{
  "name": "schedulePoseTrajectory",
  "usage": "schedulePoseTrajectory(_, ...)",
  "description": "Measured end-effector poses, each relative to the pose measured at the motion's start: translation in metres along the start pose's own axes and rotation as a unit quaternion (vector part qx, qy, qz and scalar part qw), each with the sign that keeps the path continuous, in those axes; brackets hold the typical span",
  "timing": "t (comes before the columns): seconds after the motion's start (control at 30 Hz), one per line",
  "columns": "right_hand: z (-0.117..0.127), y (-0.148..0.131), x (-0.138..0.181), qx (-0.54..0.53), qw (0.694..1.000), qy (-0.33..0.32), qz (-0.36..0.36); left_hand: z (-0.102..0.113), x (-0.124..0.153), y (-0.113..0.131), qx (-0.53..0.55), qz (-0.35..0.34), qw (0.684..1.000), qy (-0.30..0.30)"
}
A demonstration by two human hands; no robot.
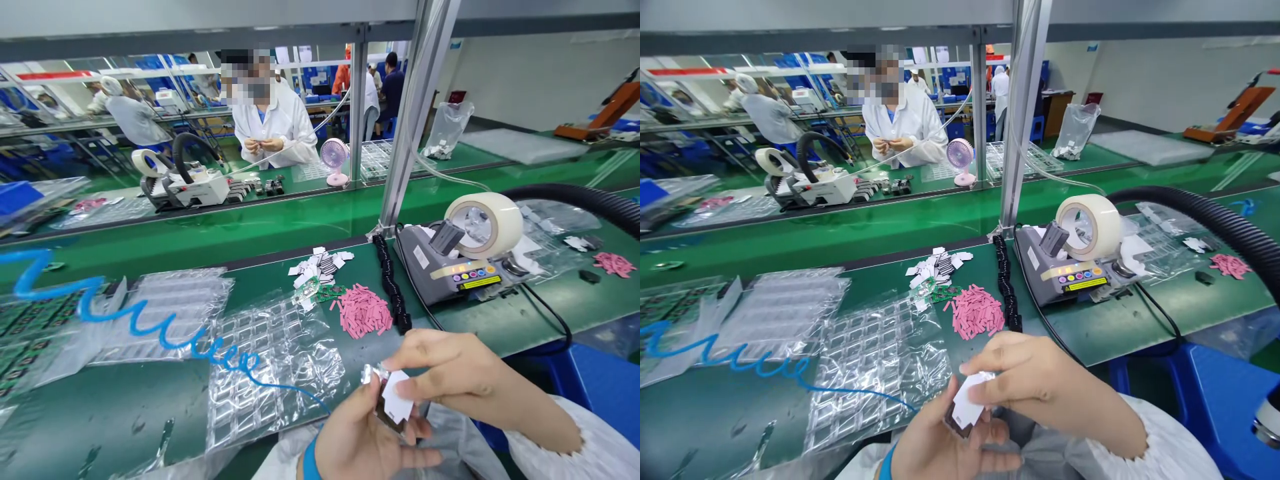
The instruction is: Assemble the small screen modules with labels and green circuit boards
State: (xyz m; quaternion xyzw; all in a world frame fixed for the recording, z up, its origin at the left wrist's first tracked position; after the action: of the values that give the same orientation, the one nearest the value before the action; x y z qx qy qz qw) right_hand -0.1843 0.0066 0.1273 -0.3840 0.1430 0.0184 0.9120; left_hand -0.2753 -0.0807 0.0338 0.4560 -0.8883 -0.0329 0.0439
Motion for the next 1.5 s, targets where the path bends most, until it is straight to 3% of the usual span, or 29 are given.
schedulePoseTrajectory(0.2, -0.009, -0.006, -0.005, 0.05, 0.992, -0.091, -0.077, 0.003, 0.001, -0.001, -0.006, -0.005, 1.0, 0.029)
schedulePoseTrajectory(0.33, -0.007, -0.01, -0.008, 0.055, 0.993, -0.08, -0.066, 0.002, 0.001, 0.001, -0.036, -0.017, 0.998, 0.045)
schedulePoseTrajectory(0.5, -0.008, -0.021, -0.013, 0.139, 0.98, -0.124, -0.066, 0.002, 0.001, 0.006, -0.049, -0.039, 0.995, 0.074)
schedulePoseTrajectory(0.6, -0.013, -0.027, -0.016, 0.209, 0.97, -0.059, -0.112, -0.003, 0.004, 0.013, -0.077, -0.099, 0.987, 0.097)
schedulePoseTrajectory(0.7, -0.026, -0.031, -0.015, 0.229, 0.967, 0.012, -0.11, -0.012, 0.008, 0.018, -0.134, -0.138, 0.975, 0.107)
schedulePoseTrajectory(0.9, -0.039, -0.03, -0.004, 0.107, 0.982, 0.094, -0.123, -0.023, 0.009, 0.018, -0.239, -0.121, 0.961, 0.067)
schedulePoseTrajectory(1.07, -0.035, -0.022, -0.001, 0.084, 0.982, 0.144, -0.093, -0.02, 0.012, 0.016, -0.21, -0.105, 0.966, 0.106)
schedulePoseTrajectory(1.23, -0.034, -0.017, -0.004, 0.088, 0.985, 0.129, -0.078, -0.017, 0.014, 0.014, -0.157, -0.103, 0.975, 0.117)
schedulePoseTrajectory(1.4, -0.044, -0.017, -0.004, 0.074, 0.988, 0.032, -0.135, -0.005, 0.013, 0.009, -0.153, -0.117, 0.975, 0.113)
schedulePoseTrajectory(1.5, -0.047, -0.018, 0.0, 0.099, 0.989, 0.039, -0.1, 0.001, 0.013, 0.007, -0.164, -0.113, 0.973, 0.118)
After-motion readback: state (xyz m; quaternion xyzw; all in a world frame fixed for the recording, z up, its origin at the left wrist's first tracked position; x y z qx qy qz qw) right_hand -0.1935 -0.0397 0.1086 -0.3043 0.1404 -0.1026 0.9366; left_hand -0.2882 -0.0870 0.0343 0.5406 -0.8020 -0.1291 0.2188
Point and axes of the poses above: each hand's wrist, its own x-axis away from the middle knuckle, its own z-axis out of the back of the hand, y = z × x, the point moved 4 cm from there along -x, towards the middle knuckle, and after that the axes turned 15 degrees about -y, right-handed, at the moved point
